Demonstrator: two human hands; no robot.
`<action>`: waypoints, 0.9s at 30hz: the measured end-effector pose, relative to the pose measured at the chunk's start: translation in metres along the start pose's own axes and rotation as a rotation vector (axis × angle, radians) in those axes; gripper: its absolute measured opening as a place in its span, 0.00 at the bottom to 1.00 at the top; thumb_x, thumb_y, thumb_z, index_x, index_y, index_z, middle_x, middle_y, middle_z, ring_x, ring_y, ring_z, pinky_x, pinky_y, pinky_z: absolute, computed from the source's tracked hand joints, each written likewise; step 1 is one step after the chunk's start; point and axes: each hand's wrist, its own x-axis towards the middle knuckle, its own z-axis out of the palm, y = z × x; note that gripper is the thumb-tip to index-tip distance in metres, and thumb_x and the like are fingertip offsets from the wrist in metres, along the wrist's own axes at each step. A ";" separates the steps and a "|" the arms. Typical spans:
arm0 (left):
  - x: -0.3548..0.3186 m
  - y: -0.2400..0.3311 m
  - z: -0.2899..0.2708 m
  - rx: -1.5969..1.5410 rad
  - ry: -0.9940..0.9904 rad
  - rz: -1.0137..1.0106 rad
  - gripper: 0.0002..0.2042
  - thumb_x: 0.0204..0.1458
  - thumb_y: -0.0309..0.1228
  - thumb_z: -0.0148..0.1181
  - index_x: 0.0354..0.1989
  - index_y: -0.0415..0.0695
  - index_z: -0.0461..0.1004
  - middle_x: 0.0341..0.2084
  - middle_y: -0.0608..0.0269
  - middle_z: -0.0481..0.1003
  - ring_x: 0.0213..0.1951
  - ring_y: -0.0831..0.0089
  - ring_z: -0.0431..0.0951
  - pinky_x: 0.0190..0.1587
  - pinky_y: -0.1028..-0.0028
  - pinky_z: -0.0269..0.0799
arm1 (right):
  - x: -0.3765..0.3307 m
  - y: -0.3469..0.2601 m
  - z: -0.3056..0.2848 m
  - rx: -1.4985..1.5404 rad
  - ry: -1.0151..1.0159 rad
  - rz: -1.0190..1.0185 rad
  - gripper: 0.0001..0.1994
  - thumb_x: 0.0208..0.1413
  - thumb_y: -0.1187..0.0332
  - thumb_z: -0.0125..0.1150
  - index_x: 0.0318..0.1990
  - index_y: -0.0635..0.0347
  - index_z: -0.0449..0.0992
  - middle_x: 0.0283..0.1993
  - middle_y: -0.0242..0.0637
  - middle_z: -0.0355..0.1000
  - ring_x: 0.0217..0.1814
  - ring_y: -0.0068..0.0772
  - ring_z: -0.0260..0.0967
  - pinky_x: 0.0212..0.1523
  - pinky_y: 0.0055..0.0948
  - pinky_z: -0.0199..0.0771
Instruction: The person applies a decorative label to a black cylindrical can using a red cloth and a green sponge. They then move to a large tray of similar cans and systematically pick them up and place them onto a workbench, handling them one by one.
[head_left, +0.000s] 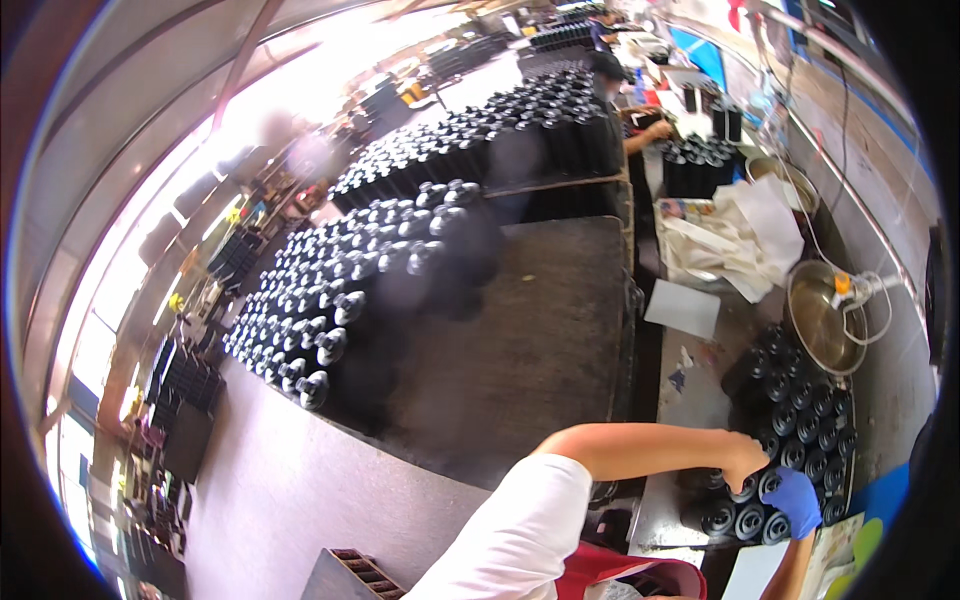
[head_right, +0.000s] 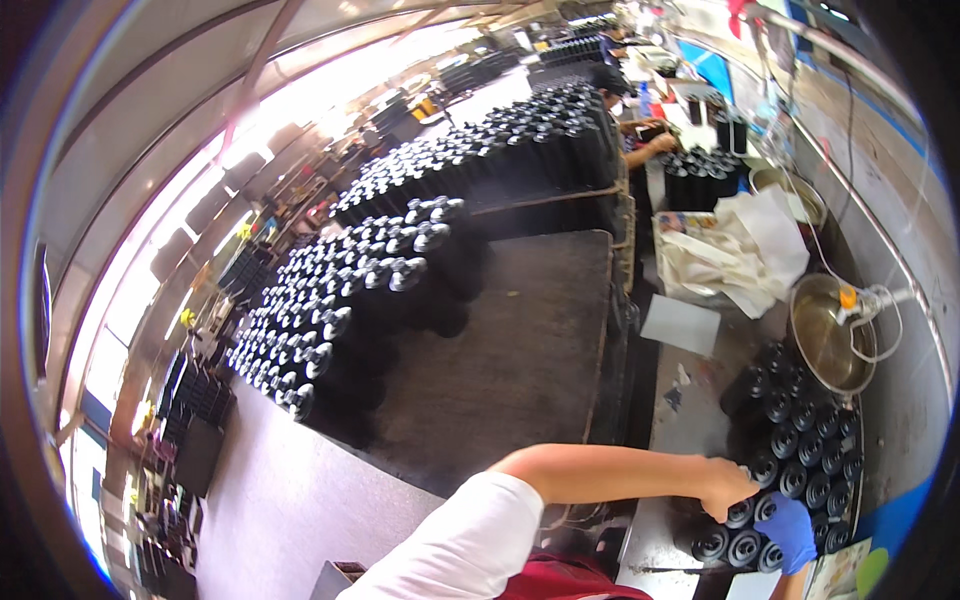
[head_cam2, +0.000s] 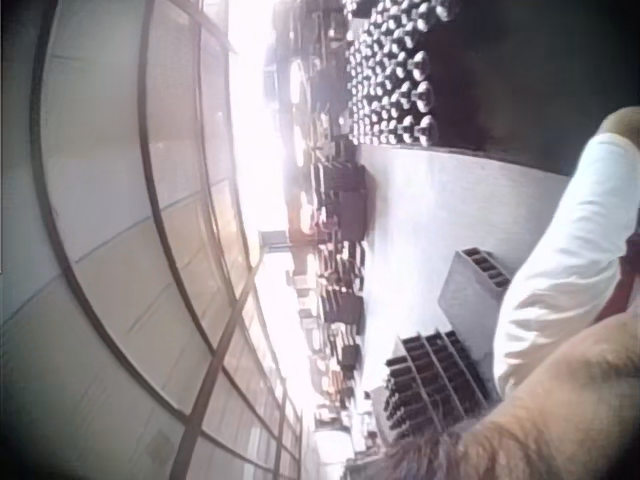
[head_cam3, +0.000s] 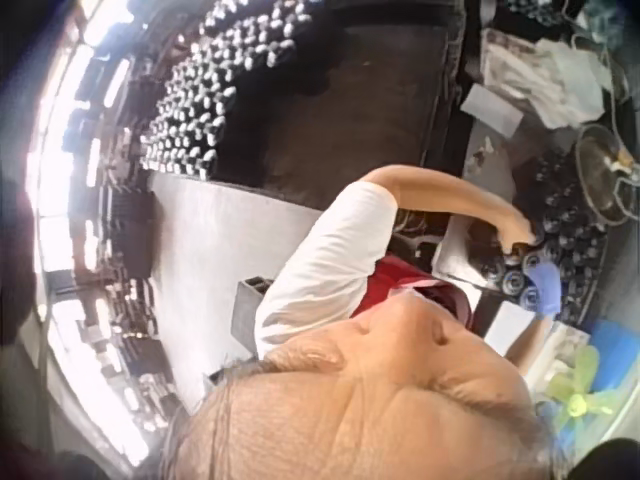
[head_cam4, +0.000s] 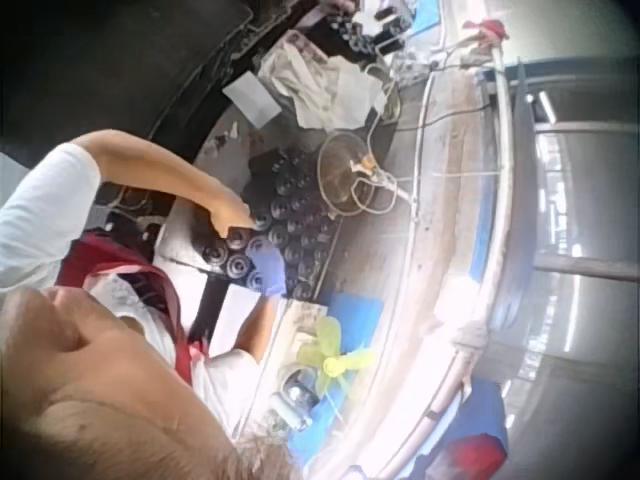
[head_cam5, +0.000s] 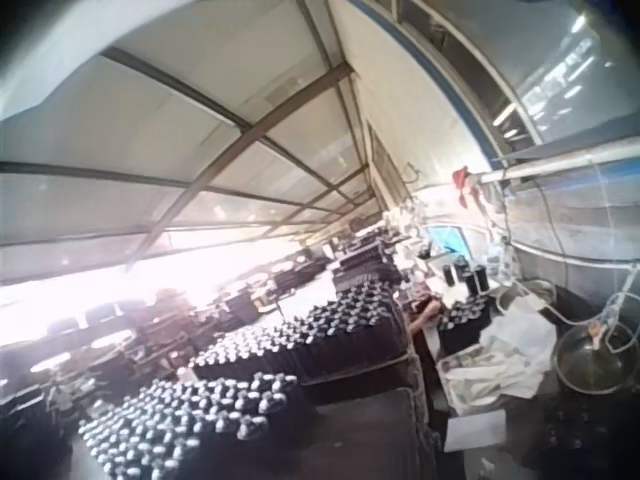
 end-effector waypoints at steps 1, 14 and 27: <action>-0.041 0.002 -0.023 -0.021 0.084 -0.020 0.28 0.36 0.36 0.68 0.48 0.40 0.66 0.43 0.42 0.72 0.47 0.47 0.73 0.47 0.57 0.71 | 0.019 -0.055 -0.035 0.096 -0.145 0.038 0.32 0.30 0.65 0.73 0.49 0.66 0.72 0.35 0.49 0.75 0.37 0.43 0.75 0.40 0.34 0.74; -0.550 -0.163 -0.096 0.472 1.497 -0.887 0.34 0.39 0.36 0.67 0.57 0.42 0.62 0.47 0.41 0.66 0.52 0.48 0.65 0.54 0.59 0.64 | 0.277 -0.576 -0.151 0.329 -0.275 -0.978 0.30 0.38 0.69 0.72 0.52 0.66 0.72 0.43 0.36 0.72 0.45 0.24 0.69 0.48 0.26 0.70; -0.580 -0.222 -0.128 0.063 1.021 -1.171 0.27 0.47 0.47 0.59 0.50 0.39 0.68 0.53 0.42 0.64 0.54 0.51 0.68 0.52 0.53 0.63 | 0.500 -0.749 -0.058 0.003 -0.547 -0.810 0.29 0.30 0.76 0.70 0.49 0.61 0.76 0.42 0.37 0.75 0.45 0.33 0.71 0.48 0.29 0.72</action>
